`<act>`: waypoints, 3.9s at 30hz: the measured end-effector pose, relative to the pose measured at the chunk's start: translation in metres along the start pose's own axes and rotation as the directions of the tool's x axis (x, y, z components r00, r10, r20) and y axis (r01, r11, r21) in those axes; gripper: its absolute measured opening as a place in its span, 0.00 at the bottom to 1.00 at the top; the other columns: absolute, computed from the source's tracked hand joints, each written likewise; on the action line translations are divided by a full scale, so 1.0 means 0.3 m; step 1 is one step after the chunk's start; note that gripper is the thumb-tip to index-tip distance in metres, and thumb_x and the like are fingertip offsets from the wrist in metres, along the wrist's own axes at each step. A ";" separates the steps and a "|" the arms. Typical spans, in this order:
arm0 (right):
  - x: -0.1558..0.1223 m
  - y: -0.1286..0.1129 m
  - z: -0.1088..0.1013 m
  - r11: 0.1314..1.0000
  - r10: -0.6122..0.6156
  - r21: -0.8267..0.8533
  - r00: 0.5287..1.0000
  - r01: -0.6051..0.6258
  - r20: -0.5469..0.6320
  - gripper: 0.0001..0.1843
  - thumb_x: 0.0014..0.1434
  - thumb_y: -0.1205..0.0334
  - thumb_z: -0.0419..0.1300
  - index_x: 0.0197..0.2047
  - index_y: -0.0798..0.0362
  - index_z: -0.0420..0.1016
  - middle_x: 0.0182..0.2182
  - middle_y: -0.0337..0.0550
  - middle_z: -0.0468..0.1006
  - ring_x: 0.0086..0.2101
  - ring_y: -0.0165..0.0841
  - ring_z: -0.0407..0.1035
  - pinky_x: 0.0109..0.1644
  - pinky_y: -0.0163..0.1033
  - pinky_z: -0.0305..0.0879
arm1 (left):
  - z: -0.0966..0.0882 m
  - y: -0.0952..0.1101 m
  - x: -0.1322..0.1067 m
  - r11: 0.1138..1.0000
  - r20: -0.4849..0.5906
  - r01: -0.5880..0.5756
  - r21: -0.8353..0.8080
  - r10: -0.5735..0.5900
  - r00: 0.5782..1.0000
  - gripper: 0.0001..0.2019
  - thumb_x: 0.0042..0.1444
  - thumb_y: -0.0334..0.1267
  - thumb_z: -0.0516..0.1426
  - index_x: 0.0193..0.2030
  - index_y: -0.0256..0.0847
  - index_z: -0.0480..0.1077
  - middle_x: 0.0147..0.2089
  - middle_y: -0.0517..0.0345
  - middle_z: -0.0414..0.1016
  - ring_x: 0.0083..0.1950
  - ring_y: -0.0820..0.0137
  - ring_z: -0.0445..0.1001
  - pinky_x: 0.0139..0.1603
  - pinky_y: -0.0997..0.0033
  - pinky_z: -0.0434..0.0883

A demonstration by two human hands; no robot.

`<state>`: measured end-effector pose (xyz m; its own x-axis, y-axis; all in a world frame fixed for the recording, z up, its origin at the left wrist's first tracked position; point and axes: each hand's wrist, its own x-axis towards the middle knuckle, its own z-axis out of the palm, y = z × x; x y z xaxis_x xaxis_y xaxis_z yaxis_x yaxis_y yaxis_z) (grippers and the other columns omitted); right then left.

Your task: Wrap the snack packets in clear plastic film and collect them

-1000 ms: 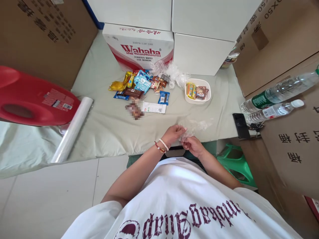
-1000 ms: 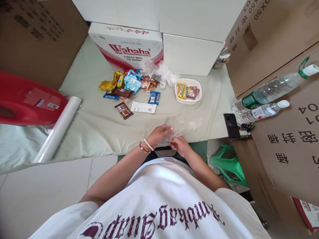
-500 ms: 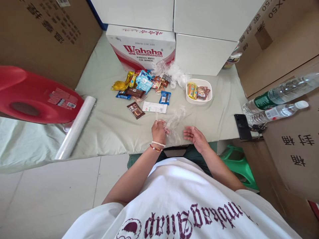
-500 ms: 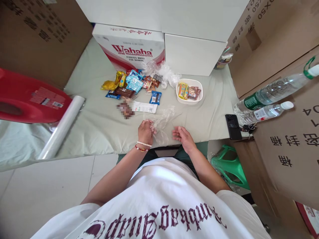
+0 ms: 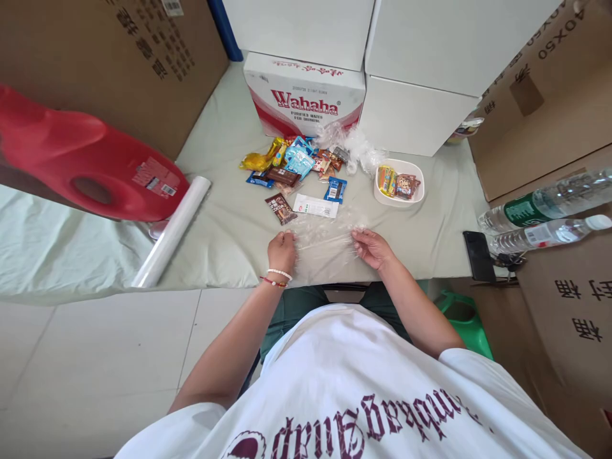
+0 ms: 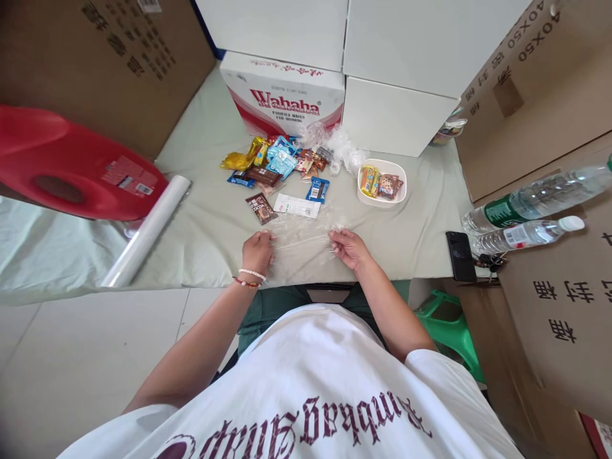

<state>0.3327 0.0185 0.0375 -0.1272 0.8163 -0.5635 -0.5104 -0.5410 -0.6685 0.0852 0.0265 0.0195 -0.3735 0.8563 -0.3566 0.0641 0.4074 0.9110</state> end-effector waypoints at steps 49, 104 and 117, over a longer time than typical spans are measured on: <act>0.049 -0.179 -0.179 0.075 -0.645 -0.994 0.764 0.077 0.010 0.18 0.60 0.52 0.56 0.46 0.52 0.79 0.38 0.47 0.81 0.37 0.38 0.73 0.47 0.45 0.69 | -0.163 -0.080 0.004 0.083 0.778 -0.860 0.504 0.390 0.493 0.41 0.68 0.63 0.48 0.80 0.41 0.49 0.81 0.40 0.46 0.81 0.48 0.49 0.77 0.28 0.30; 0.665 -0.411 0.488 -0.446 -0.388 -0.889 0.872 0.107 0.300 0.16 0.55 0.60 0.66 0.48 0.54 0.79 0.45 0.55 0.79 0.51 0.52 0.68 0.56 0.52 0.65 | -0.173 -0.071 -0.006 0.197 0.698 -0.837 0.510 0.474 0.537 0.28 0.72 0.50 0.48 0.76 0.48 0.59 0.78 0.48 0.59 0.78 0.54 0.58 0.80 0.37 0.43; -0.011 0.028 0.154 -0.416 -0.321 -0.760 0.702 0.499 0.636 0.17 0.68 0.67 0.55 0.56 0.48 0.78 0.50 0.53 0.77 0.51 0.47 0.65 0.55 0.54 0.63 | -0.161 -0.075 -0.004 0.131 0.718 -0.835 0.534 0.451 0.530 0.28 0.73 0.50 0.45 0.76 0.45 0.59 0.79 0.46 0.56 0.79 0.55 0.57 0.79 0.36 0.40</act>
<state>0.2894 0.0207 0.0562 -0.4664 0.8754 0.1274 0.7956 0.4780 -0.3721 0.0395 0.0009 0.0094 0.4957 0.8654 0.0729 0.8145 -0.4924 0.3069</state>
